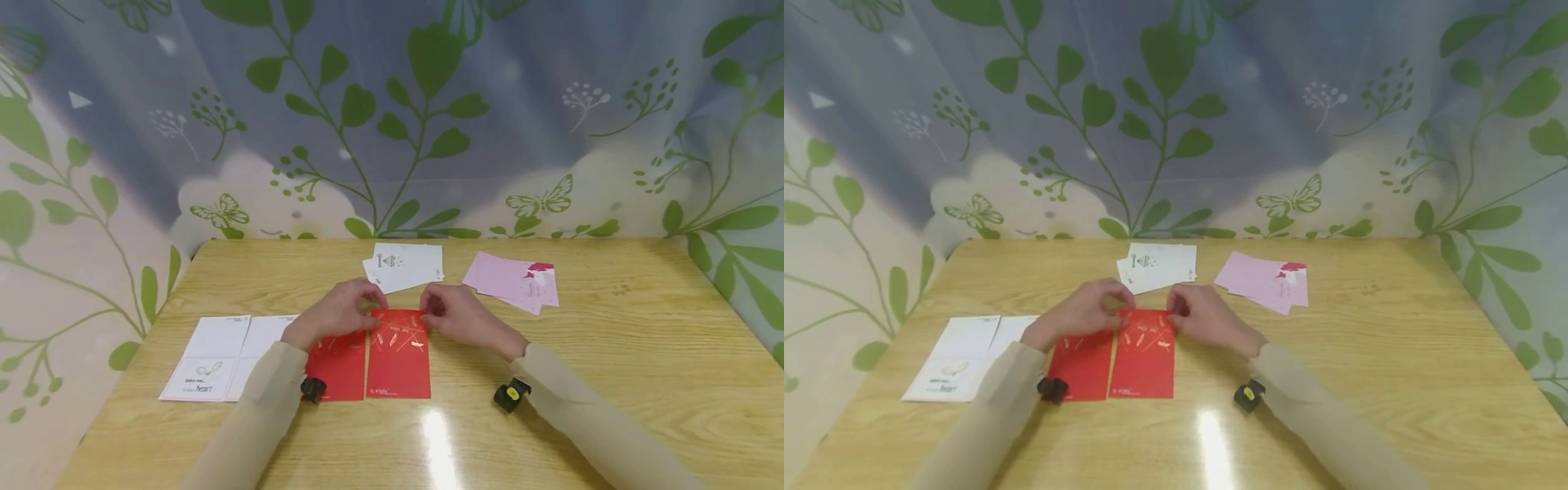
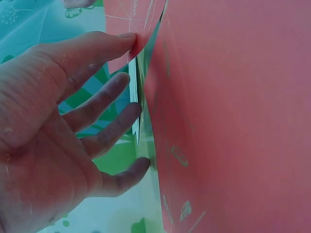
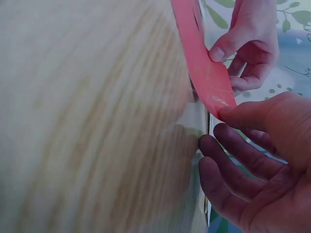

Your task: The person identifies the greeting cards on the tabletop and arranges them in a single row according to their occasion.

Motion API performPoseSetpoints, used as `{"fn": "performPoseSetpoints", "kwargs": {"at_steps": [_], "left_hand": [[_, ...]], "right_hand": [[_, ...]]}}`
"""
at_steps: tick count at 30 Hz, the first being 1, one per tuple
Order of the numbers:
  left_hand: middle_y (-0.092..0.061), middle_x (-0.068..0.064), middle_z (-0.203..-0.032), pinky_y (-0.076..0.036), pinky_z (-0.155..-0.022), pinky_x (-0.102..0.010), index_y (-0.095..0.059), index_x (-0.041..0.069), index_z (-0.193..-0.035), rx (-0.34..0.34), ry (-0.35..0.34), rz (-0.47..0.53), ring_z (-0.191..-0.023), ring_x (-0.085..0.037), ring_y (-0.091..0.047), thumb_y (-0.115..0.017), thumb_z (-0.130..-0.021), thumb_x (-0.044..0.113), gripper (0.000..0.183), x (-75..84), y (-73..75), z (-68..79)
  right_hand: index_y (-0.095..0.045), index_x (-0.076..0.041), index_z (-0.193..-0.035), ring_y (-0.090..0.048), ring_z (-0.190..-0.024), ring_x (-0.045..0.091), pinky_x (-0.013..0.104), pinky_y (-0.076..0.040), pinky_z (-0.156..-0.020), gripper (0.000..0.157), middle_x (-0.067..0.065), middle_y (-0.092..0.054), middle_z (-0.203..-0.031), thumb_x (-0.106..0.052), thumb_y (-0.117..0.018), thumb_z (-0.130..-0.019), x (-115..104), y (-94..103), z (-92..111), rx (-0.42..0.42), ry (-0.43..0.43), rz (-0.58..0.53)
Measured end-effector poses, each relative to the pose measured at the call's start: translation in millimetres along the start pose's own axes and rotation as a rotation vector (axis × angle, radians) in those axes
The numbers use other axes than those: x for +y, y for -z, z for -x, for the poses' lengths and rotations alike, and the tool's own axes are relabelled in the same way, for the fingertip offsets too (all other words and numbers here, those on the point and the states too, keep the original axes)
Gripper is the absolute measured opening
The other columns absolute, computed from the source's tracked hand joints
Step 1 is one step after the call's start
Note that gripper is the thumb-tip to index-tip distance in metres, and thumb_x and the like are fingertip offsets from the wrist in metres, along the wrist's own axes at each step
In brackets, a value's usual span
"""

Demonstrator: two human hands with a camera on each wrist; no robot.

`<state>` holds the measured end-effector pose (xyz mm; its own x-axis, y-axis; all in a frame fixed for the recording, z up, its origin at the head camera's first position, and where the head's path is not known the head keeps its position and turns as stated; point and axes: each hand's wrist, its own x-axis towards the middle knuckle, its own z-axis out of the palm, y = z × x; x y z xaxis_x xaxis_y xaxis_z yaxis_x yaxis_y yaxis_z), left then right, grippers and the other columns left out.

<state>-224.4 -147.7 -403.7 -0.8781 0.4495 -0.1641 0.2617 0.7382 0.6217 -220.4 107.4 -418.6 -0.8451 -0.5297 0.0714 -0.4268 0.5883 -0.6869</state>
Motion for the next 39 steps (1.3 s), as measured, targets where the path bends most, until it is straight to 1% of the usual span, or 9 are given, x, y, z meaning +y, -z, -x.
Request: {"fn": "performPoseSetpoints", "kwargs": {"at_steps": [4,10,13,17,25,31,39], "left_hand": [[-0.064,-0.002,-0.116,-0.051,-0.102,-0.047,-0.071,0.020,-0.109,0.001,-0.012,-0.057,-0.112,-0.023,-0.057,-0.079,-0.089,0.018,0.023,-2.4,-0.3,-0.1],[-0.066,0.000,-0.117,-0.041,-0.103,-0.058,-0.072,0.023,-0.107,0.007,-0.012,-0.148,-0.115,-0.025,-0.058,-0.080,-0.088,0.022,0.020,-6.3,-1.1,-0.7],[-0.066,0.000,-0.118,-0.040,-0.103,-0.061,-0.072,0.024,-0.107,0.003,-0.014,-0.165,-0.116,-0.026,-0.058,-0.080,-0.088,0.023,0.020,-7.6,-1.2,-0.7],[-0.066,-0.002,-0.122,-0.038,-0.105,-0.065,-0.073,0.023,-0.107,-0.004,-0.011,-0.168,-0.119,-0.027,-0.058,-0.080,-0.088,0.023,0.020,-7.2,-1.1,-0.9],[-0.062,-0.005,-0.132,-0.032,-0.109,-0.070,-0.074,0.024,-0.107,-0.023,0.022,-0.158,-0.127,-0.029,-0.054,-0.079,-0.089,0.023,0.019,-5.3,-1.4,-1.1],[-0.060,-0.004,-0.135,-0.031,-0.112,-0.069,-0.074,0.025,-0.107,-0.029,0.027,-0.153,-0.130,-0.029,-0.052,-0.079,-0.089,0.024,0.018,-6.7,-1.9,-1.1],[-0.059,-0.003,-0.136,-0.032,-0.112,-0.066,-0.075,0.024,-0.108,-0.041,0.013,-0.138,-0.131,-0.028,-0.051,-0.078,-0.089,0.024,0.019,-10.2,-0.3,-1.1]], "right_hand": [[-0.065,-0.014,-0.091,-0.059,-0.076,0.011,0.026,-0.050,-0.070,0.011,-0.004,-0.068,-0.081,-0.009,-0.075,-0.090,1.4,-2.6,-4.1,-0.011,0.002,0.035],[-0.067,-0.012,-0.092,-0.061,-0.079,0.011,0.029,-0.051,-0.074,0.009,-0.002,-0.070,-0.086,-0.010,-0.075,-0.090,2.5,-4.5,-8.9,-0.025,0.008,0.074],[-0.067,-0.013,-0.093,-0.063,-0.080,0.012,0.029,-0.053,-0.075,0.009,-0.002,-0.071,-0.087,-0.010,-0.075,-0.090,3.2,-5.6,-11.2,-0.038,-0.005,0.075],[-0.068,-0.012,-0.094,-0.062,-0.079,0.012,0.029,-0.052,-0.073,0.009,-0.001,-0.070,-0.087,-0.011,-0.075,-0.090,4.5,-6.5,-12.9,-0.045,-0.010,0.096],[-0.067,-0.011,-0.094,-0.060,-0.079,0.013,0.028,-0.050,-0.071,0.010,0.001,-0.069,-0.089,-0.010,-0.076,-0.089,4.6,-7.4,-14.3,-0.048,0.004,0.132],[-0.069,-0.011,-0.095,-0.059,-0.081,0.014,0.027,-0.050,-0.071,0.010,0.001,-0.068,-0.091,-0.011,-0.077,-0.089,2.9,-6.2,-15.0,-0.058,-0.001,0.146],[-0.072,-0.010,-0.096,-0.060,-0.084,0.013,0.027,-0.050,-0.073,0.009,0.002,-0.068,-0.093,-0.014,-0.077,-0.089,3.5,-7.3,-15.7,-0.056,0.018,0.166]]}}
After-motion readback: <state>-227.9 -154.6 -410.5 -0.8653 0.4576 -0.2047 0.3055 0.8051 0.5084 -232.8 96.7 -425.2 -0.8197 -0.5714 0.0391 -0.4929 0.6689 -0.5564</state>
